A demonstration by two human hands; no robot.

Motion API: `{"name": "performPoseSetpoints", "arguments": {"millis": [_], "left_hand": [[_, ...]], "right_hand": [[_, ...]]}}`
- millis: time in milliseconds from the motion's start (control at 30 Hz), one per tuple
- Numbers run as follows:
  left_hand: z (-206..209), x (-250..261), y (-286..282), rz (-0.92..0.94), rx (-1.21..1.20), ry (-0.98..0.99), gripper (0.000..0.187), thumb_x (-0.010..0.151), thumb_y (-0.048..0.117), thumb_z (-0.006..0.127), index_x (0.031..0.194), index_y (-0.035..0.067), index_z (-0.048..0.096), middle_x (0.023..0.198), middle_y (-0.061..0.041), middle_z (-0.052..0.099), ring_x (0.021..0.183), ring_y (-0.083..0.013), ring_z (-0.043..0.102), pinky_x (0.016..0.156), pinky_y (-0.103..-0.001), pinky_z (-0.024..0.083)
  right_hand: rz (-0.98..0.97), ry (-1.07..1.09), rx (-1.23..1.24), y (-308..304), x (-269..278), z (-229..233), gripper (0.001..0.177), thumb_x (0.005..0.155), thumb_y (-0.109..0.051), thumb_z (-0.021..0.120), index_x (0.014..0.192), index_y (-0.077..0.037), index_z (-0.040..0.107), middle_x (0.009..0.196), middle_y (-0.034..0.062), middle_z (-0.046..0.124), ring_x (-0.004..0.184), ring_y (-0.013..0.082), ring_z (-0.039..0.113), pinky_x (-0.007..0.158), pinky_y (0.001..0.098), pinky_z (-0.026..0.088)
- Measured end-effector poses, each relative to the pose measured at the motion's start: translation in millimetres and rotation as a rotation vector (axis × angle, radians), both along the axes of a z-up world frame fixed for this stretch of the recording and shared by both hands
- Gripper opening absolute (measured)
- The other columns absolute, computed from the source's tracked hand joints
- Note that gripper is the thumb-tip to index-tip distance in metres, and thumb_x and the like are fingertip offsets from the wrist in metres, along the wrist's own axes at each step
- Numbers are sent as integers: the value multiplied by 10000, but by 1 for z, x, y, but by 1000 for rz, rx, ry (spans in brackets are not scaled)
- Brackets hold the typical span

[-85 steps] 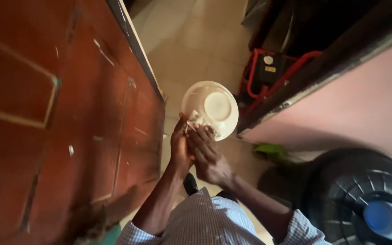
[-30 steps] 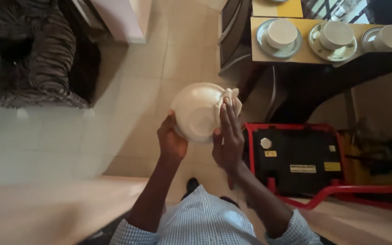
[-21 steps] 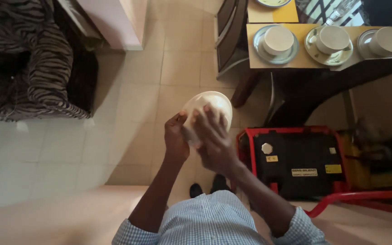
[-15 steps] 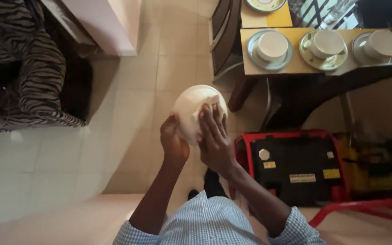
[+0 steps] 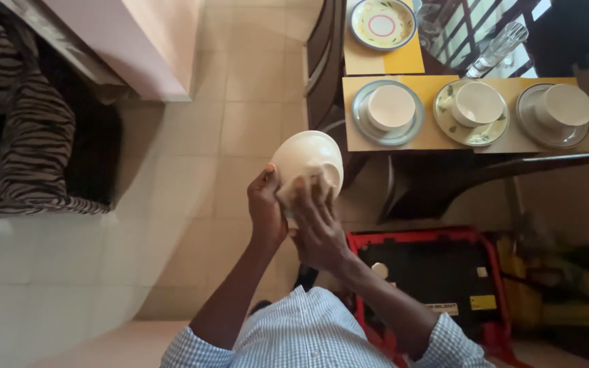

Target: The person is wiping dishes with a napkin and arranging them on a dining table.

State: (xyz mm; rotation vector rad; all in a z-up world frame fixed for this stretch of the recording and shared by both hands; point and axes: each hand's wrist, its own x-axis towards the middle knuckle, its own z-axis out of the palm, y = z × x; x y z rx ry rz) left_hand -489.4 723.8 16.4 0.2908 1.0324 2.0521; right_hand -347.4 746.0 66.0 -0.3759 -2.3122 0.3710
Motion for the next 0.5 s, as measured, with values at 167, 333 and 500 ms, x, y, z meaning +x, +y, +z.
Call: {"name": "performPoseSetpoints", "arguments": {"millis": [167, 333, 500], "left_hand": [[33, 6, 35, -53, -57, -119, 371, 1056, 332, 525, 1053, -6, 677, 968, -46, 698, 893, -131, 657, 799, -324, 545], [9, -3, 59, -114, -31, -81, 396, 1076, 349, 530, 1038, -9, 695, 964, -39, 701, 878, -135, 671, 799, -314, 554], [-17, -20, 84, -29, -196, 2, 351, 1040, 296, 633, 1074, -41, 723, 1034, -57, 715, 920, -146, 640, 868, -329, 526]], "right_hand": [[-5, -145, 75, 54, -6, 18, 611, 847, -123, 686, 1428, 24, 567, 1599, 198, 396, 1508, 463, 333, 1218, 692, 211], [-76, 0, -63, 105, -14, 43, 598, 846, -62, 659, 1430, 21, 558, 1541, 201, 480, 1493, 427, 408, 1253, 624, 291], [-165, 192, -561, 140, -7, 27, 431, 1108, -141, 473, 1505, 22, 508, 1550, 244, 533, 1451, 372, 515, 1181, 407, 404]]}}
